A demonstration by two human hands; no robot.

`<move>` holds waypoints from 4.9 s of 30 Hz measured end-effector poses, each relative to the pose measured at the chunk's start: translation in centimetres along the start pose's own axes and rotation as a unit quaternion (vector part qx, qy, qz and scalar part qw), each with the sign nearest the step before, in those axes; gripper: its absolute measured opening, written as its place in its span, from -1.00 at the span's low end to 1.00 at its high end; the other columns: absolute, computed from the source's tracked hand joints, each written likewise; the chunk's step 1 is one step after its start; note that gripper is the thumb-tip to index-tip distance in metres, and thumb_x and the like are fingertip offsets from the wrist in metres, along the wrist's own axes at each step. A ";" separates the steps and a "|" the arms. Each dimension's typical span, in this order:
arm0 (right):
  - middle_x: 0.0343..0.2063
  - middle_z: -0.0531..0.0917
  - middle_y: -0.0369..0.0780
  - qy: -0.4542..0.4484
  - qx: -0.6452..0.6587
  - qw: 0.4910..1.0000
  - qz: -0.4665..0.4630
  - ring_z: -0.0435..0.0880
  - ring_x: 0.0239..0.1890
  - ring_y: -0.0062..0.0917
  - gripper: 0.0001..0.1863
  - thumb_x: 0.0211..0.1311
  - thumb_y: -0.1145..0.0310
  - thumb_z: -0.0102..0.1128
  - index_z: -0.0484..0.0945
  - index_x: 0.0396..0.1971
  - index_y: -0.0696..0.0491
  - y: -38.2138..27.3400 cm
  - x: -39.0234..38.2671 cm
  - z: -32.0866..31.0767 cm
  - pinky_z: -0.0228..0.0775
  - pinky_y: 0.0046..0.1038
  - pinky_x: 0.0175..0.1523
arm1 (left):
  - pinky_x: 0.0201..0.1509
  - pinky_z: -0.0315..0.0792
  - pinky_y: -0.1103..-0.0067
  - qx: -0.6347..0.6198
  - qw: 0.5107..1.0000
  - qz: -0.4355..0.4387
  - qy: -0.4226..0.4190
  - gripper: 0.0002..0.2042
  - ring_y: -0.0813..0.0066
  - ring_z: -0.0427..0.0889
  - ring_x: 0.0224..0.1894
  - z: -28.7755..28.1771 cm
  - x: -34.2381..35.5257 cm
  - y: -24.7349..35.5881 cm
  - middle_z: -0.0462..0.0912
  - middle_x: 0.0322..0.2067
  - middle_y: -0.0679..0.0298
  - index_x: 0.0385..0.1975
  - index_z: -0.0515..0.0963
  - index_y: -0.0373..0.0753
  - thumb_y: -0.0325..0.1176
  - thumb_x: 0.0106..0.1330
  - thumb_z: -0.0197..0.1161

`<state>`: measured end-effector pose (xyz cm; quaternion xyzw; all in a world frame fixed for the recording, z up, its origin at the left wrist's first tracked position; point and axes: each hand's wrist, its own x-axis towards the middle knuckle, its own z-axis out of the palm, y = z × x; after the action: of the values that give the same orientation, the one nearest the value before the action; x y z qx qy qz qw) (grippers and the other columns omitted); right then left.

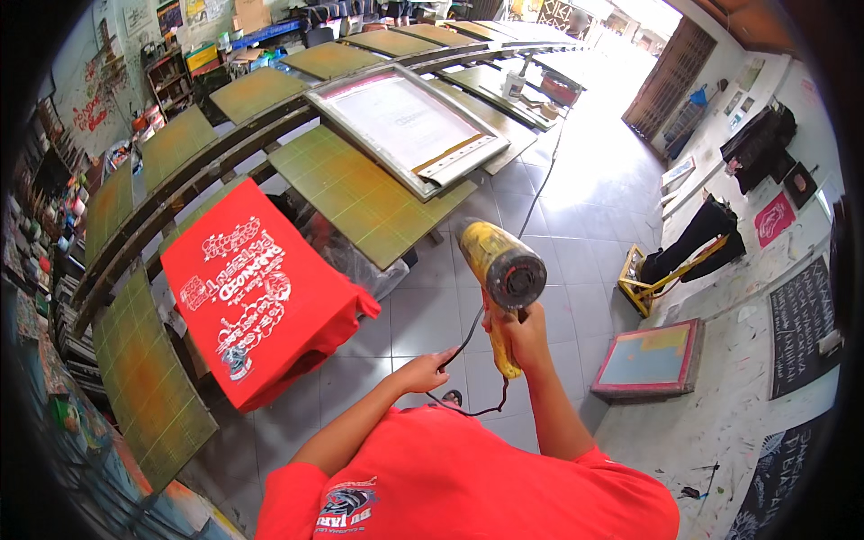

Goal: The person picks up a screen frame from the floor and positions it onto a printing press table, then uses a tool to tighten the bolts on the frame.

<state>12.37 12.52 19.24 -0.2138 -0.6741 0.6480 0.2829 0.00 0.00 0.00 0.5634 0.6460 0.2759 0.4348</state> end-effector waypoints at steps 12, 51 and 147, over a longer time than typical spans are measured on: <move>-0.52 0.59 -0.24 0.109 -0.028 0.994 0.016 0.59 -0.47 -0.59 -0.84 -0.02 0.57 0.16 0.48 -0.37 0.16 4.0 -3.1 -21.8 0.46 -0.50 -0.33 | -0.02 0.43 0.36 0.023 0.998 -0.048 0.021 -0.26 0.04 0.57 -0.17 6.0 20.1 3.7 0.57 -0.22 -0.10 0.35 0.07 -0.29 -0.18 0.19 0.18; -0.45 0.49 -0.32 0.004 0.140 0.982 0.128 0.44 -0.48 -0.68 -0.80 0.40 0.33 -0.04 0.46 -0.16 0.13 10.1 37.3 -42.1 0.35 -0.59 -0.28 | 0.14 0.31 0.59 -0.367 0.905 0.201 -0.077 -0.31 0.54 0.47 0.01 -25.4 54.7 15.8 0.54 -0.07 0.28 0.10 0.38 -0.36 -0.39 -0.12 0.49; -0.32 0.65 0.08 0.134 -0.178 0.975 0.022 0.64 -0.18 -0.05 -0.67 0.24 0.25 0.10 0.55 -0.28 0.28 24.2 148.9 -65.2 0.43 -0.15 -0.12 | -0.14 0.48 0.48 -0.417 0.537 -0.451 0.578 -0.68 0.38 0.60 -0.20 4.4 99.6 9.5 0.62 -0.19 0.14 0.01 0.46 -0.37 -0.28 0.37 0.07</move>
<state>-58.03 160.76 10.73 -0.3607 -0.7299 0.4888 0.3134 9.80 97.82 -18.97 -0.3298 0.7370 0.5477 0.2193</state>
